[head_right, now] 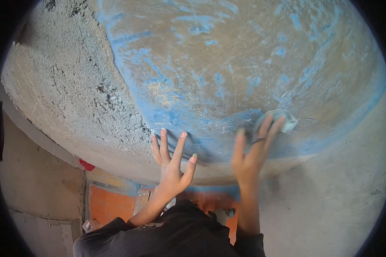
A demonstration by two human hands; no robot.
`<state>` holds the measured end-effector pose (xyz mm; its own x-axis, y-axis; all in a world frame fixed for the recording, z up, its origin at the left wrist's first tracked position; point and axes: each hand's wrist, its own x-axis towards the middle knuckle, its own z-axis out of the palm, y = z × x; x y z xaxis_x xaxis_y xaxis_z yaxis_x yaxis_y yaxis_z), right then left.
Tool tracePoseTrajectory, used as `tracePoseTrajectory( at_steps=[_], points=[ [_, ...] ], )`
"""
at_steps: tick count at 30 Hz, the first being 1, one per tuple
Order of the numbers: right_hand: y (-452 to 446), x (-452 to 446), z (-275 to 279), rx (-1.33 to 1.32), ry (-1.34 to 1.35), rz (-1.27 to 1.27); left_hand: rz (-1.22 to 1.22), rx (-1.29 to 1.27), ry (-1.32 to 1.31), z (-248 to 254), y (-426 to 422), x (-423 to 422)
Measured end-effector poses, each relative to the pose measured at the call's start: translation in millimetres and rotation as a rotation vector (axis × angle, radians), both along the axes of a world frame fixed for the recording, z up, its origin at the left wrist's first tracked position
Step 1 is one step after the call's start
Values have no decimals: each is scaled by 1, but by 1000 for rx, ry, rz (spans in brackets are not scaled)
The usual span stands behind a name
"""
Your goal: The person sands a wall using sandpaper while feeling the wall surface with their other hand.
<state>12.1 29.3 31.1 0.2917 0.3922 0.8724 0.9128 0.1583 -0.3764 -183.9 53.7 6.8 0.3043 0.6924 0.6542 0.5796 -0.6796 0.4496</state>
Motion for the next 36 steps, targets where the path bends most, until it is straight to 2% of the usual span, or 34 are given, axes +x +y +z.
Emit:
tracePoseTrajectory(
  at_steps=[1,3,6,7,10,13,16,17,20,21,24,27,30,33,36],
  points=[
    [-1,-4,-5,-33,-4,33,1,-6,-4,5,-3,2],
    [-16,-30,-31,-361,-305,92,-5,-15,-23,7,-4,0],
    [-17,-24,-32,-393,-433,16,-32,-12,-69,8,0,0],
    [-15,-15,-26,-242,-306,-57,-36,-11,-74,8,2,-1],
    [-4,3,-12,101,251,33,-52,12,-82,7,3,-3],
    [-12,-37,-46,-198,-121,91,-67,53,-63,9,3,-1],
    [-25,-39,-59,-455,-243,179,-82,82,-44,11,4,-1],
    [-21,-30,-65,-364,-253,-9,-75,88,-45,9,4,-1],
    [-8,5,-46,18,250,-122,-54,73,-24,7,3,-1],
    [-7,10,-50,29,263,-50,-50,61,-19,8,1,0],
    [-10,-37,-56,-103,63,9,-49,50,-34,8,3,3],
    [-27,-52,-78,-473,-54,116,-45,37,-44,5,3,7],
    [-21,-2,-70,-91,106,-148,-36,18,-29,3,2,10],
    [-19,37,-52,72,449,-119,-54,-22,-45,2,-5,16],
    [-22,-24,-91,-195,256,-55,-105,-18,-81,3,-8,28]
  ],
)
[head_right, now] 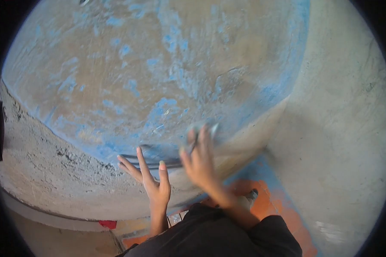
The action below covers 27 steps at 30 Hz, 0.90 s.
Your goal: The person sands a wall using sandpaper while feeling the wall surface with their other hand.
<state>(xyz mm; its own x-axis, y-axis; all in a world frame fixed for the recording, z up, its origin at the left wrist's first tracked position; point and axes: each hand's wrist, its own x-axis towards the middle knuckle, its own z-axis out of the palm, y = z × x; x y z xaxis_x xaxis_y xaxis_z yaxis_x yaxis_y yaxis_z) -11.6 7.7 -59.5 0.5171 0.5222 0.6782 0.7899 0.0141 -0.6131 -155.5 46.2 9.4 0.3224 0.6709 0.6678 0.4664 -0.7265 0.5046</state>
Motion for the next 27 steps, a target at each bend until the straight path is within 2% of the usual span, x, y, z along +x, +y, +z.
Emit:
tracePoseTrajectory(
  at_steps=[3,6,8,11,13,15,18,19,21,24,25,27],
  points=[
    [-3,-22,-36,-179,-47,81,-29,16,-12,-1,-1,13],
    [-8,48,-10,-76,-59,-110,-47,-10,5,-3,-8,19],
    [-6,111,8,214,217,-116,-42,-21,22,-2,-10,24],
    [-6,129,18,224,202,-165,-40,-18,2,-4,-13,39],
    [0,83,6,189,191,-102,-33,13,-3,-6,-15,55],
    [-12,41,-14,60,29,-1,-45,26,-5,-6,-20,75],
    [-28,77,-19,-117,-52,-32,-76,42,15,-1,-26,99],
    [-34,106,-6,-70,-64,-120,-80,41,25,0,-29,107],
    [-37,170,9,120,246,-154,-82,37,26,1,-36,125],
    [-44,221,18,225,255,-168,-83,31,14,3,-46,154],
    [-39,209,13,235,272,-153,-89,23,11,3,-51,164],
    [-53,172,-5,67,103,-41,-94,22,7,3,-59,188]
  ],
)
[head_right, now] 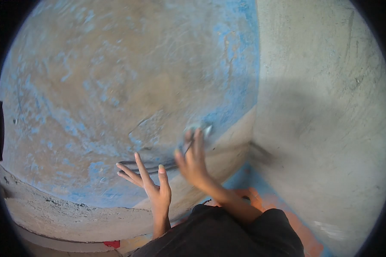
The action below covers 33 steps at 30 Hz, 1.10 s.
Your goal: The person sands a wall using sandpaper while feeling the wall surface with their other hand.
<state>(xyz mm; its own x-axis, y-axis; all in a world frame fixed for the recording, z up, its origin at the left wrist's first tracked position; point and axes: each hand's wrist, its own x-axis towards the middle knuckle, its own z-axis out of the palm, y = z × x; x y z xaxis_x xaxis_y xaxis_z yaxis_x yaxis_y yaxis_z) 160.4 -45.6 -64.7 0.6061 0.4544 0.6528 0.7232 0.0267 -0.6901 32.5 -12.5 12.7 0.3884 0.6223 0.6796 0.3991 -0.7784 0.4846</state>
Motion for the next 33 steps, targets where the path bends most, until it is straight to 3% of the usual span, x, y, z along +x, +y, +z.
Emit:
tracePoseTrajectory(
  at_steps=[4,7,10,16,22,26,29,33],
  points=[
    [-16,48,-6,-111,-207,-24,20,9,12,5,-11,39],
    [-24,137,28,95,61,-115,40,0,17,7,-21,63],
    [-31,177,38,146,45,-129,75,-18,39,5,-30,85],
    [-52,138,-2,-270,-236,-1,128,-11,33,3,-39,117],
    [-46,216,90,158,-189,-71,164,-61,48,-1,-44,127],
    [-46,165,39,-44,-360,76,161,-40,10,-3,-44,133],
    [-47,173,43,-142,-430,22,170,-25,19,-4,-42,127],
    [-37,210,123,126,-372,-68,195,-37,32,-4,-40,113]
  ],
)
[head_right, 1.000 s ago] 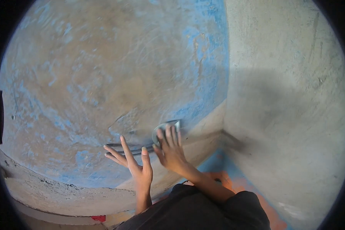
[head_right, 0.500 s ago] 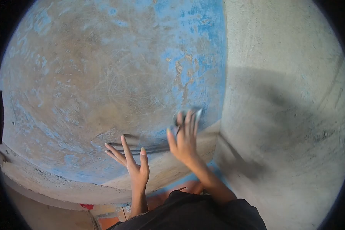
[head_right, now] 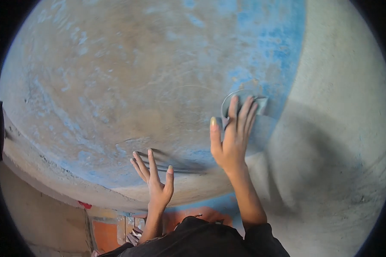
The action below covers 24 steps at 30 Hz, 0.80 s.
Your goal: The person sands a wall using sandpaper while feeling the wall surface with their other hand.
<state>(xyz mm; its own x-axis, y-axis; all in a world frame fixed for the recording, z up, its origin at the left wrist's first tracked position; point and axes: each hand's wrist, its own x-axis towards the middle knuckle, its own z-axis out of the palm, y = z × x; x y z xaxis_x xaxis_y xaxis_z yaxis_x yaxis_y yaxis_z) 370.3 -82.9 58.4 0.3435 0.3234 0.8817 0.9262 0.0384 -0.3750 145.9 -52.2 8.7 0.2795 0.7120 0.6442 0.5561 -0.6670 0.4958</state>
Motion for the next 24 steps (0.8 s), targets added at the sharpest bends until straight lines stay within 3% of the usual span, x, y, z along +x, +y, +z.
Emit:
tracePoseTrajectory(
  at_steps=[2,6,9,11,15,18,21,24],
  points=[
    [6,-9,15,20,-64,16,20,-8,7,3,1,-9],
    [8,-78,-45,-380,-391,280,35,-20,-26,4,8,-29],
    [15,-80,-33,-316,-394,160,56,-21,-20,6,14,-53],
    [25,-75,6,-115,-254,25,75,-7,-42,2,22,-70],
    [46,-104,35,80,-188,57,96,12,-86,1,37,-111],
    [54,-176,-22,-221,-358,181,114,8,-13,6,46,-146],
    [60,-240,-45,-485,-364,353,143,9,44,9,60,-187],
    [83,-251,-5,-200,-355,138,167,35,44,7,76,-227]
  ],
)
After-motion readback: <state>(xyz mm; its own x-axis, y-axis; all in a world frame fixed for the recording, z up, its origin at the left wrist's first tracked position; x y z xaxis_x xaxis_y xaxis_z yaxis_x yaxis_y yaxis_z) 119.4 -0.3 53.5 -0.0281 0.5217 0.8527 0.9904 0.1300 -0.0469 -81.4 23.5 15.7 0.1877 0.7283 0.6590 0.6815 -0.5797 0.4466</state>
